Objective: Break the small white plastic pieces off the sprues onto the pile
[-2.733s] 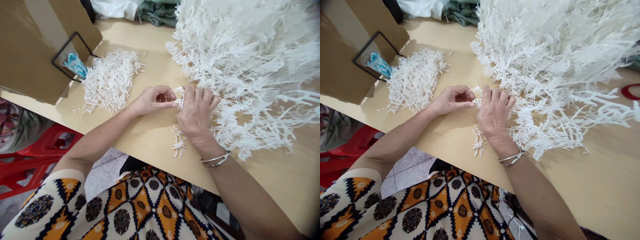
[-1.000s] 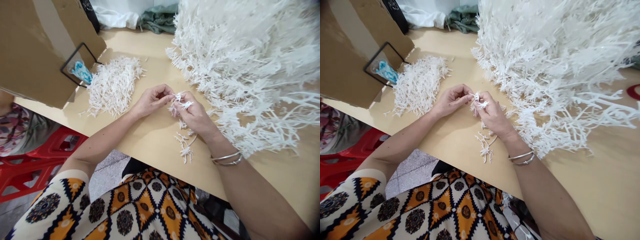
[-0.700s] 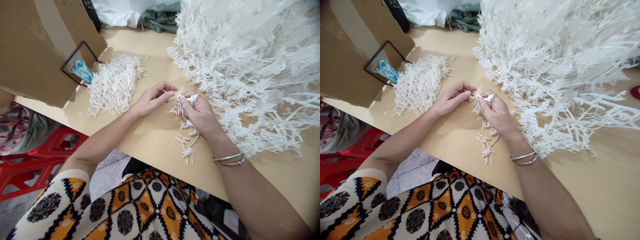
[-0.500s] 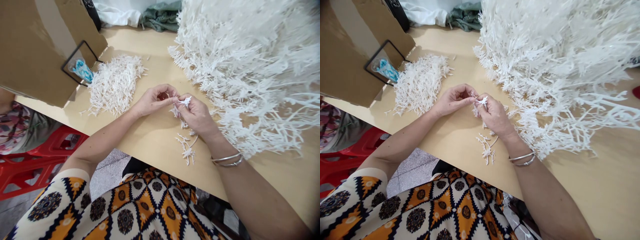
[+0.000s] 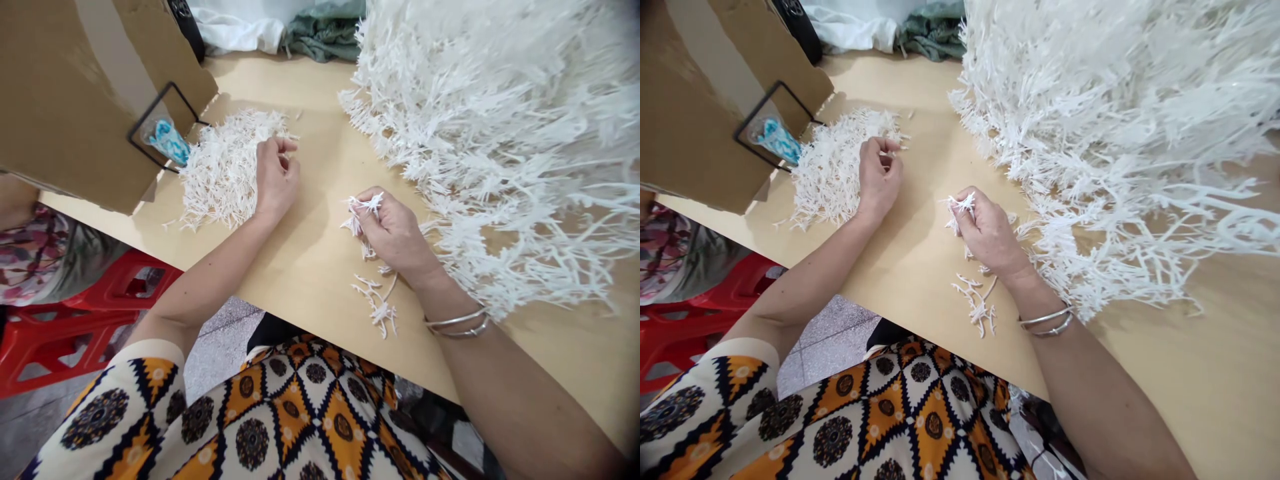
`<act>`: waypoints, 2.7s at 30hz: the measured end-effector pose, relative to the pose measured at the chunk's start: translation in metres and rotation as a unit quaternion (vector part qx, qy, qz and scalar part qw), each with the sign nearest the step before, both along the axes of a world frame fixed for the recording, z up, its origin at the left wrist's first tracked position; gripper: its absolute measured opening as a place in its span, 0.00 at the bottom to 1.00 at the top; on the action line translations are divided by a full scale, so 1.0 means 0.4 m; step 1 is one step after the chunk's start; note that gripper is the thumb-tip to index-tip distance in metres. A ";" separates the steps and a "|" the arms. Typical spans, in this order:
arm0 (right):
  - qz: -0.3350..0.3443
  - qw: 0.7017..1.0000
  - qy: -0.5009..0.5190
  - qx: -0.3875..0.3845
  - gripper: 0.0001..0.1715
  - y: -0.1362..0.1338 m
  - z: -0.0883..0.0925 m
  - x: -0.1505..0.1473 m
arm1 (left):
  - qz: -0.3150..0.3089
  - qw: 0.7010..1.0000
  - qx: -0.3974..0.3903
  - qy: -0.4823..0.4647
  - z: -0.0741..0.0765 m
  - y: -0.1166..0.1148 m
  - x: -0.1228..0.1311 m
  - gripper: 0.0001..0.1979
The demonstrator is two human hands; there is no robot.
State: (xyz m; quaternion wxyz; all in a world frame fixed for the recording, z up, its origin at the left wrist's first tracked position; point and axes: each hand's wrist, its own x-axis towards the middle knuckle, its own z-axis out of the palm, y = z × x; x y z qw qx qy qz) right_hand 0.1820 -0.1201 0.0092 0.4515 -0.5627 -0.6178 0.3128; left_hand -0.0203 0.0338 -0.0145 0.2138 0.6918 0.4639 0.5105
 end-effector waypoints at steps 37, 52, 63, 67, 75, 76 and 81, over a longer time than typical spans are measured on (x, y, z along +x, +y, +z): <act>-0.134 0.982 -0.129 0.039 0.09 0.030 -0.001 -0.026 | -0.261 0.952 -0.125 0.097 0.107 -0.165 0.084 0.04; -0.112 0.990 0.006 0.085 0.11 0.026 -0.039 -0.009 | -0.094 0.979 0.110 0.142 0.056 -0.048 0.020 0.09; -0.148 0.985 0.006 0.089 0.05 0.028 -0.045 0.001 | -0.342 0.934 -0.103 0.024 0.082 -0.155 0.088 0.19; -0.153 0.984 -0.011 0.091 0.09 0.028 -0.041 -0.002 | -0.343 0.930 -0.129 -0.006 0.083 -0.153 0.086 0.12; -0.089 0.994 -0.016 0.067 0.08 0.028 -0.034 -0.007 | -0.223 0.969 -0.104 0.030 0.085 -0.173 0.101 0.02; -0.086 0.994 -0.022 0.062 0.08 0.028 -0.031 -0.007 | -0.218 0.970 -0.101 0.034 0.082 -0.175 0.104 0.02; -0.084 0.993 -0.074 0.048 0.06 0.026 -0.012 -0.004 | -0.193 0.975 -0.081 0.069 0.069 -0.186 0.113 0.03</act>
